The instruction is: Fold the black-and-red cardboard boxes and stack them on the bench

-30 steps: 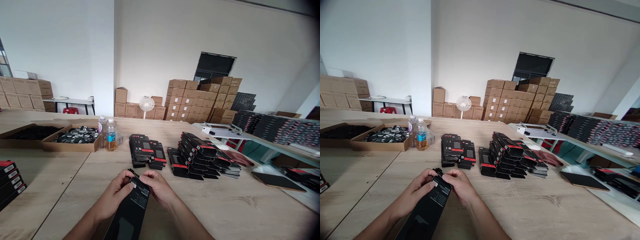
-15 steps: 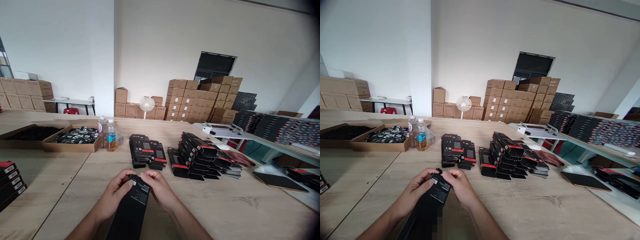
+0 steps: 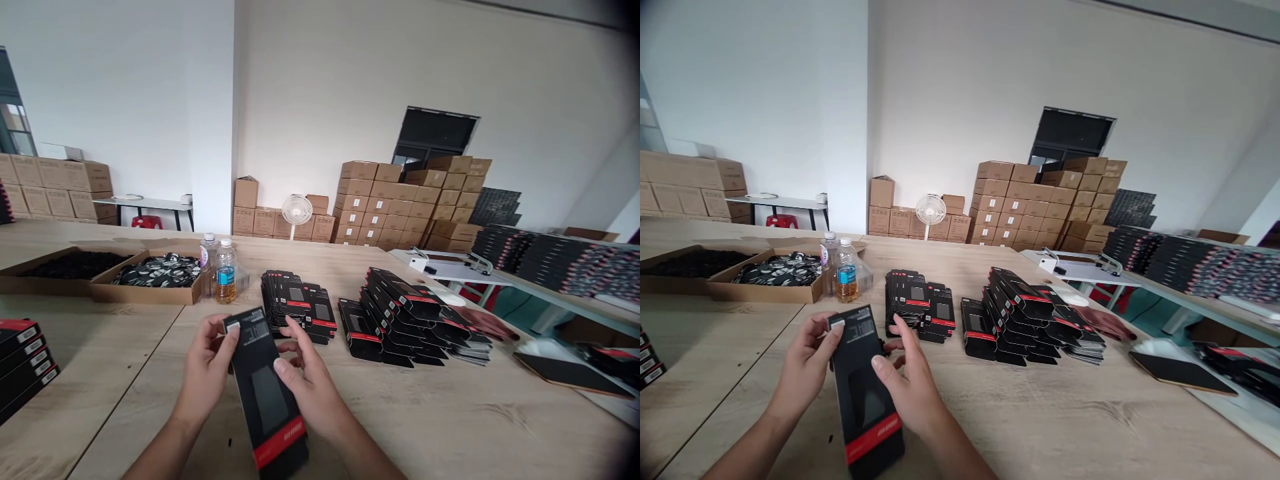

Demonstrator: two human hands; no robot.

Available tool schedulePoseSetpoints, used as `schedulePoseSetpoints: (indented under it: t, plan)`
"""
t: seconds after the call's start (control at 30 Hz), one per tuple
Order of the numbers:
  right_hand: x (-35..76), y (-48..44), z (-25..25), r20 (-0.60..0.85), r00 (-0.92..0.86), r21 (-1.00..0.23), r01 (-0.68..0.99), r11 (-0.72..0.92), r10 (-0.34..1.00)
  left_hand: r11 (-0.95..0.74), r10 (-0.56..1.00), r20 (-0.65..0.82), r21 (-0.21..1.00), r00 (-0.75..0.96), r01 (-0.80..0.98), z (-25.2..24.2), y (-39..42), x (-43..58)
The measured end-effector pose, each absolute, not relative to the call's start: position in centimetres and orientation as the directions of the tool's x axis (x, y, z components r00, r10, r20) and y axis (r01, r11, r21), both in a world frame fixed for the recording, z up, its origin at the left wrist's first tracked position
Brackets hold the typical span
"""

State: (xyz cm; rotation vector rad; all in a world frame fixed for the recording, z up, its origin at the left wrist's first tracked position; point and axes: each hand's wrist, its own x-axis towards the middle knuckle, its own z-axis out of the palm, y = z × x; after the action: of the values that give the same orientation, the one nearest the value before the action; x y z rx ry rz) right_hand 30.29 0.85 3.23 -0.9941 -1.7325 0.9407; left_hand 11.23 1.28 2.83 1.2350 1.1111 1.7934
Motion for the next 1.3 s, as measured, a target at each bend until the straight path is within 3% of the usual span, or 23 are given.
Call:
schedulePoseSetpoints:
  t: [0.17,0.27,0.37,0.63,0.97,1.3]
  plan:
    - [28.7,0.0,2.6,0.486,-0.384,-0.48,0.633,0.607,0.785,-0.453,0.766,0.393,0.892,-0.509,0.008,3.8,1.6,9.5]
    - [27.9,0.2,1.4,0.549,-0.415,-0.271,0.733,0.624,0.726,-0.434,0.764,0.392,0.9,-0.513,0.042,4.0,1.5,9.4]
    - [27.9,0.7,0.6,0.596,-0.404,-0.169,0.782,0.599,0.695,-0.461,0.759,0.413,0.887,-0.503,0.032,3.8,1.4,9.7]
    - [28.1,1.9,0.4,0.676,-0.408,-0.067,0.796,0.602,0.613,-0.569,0.7,0.49,0.822,-0.52,0.009,3.4,1.6,10.2]
    - [28.7,2.1,1.6,0.692,-0.388,-0.045,0.818,0.573,0.608,-0.494,0.811,0.425,0.866,-0.402,-0.081,2.9,1.5,10.5]
    - [29.1,2.6,1.1,0.708,-0.443,0.034,0.799,0.601,0.55,-0.602,0.731,0.561,0.798,-0.387,0.019,3.5,1.6,9.2]
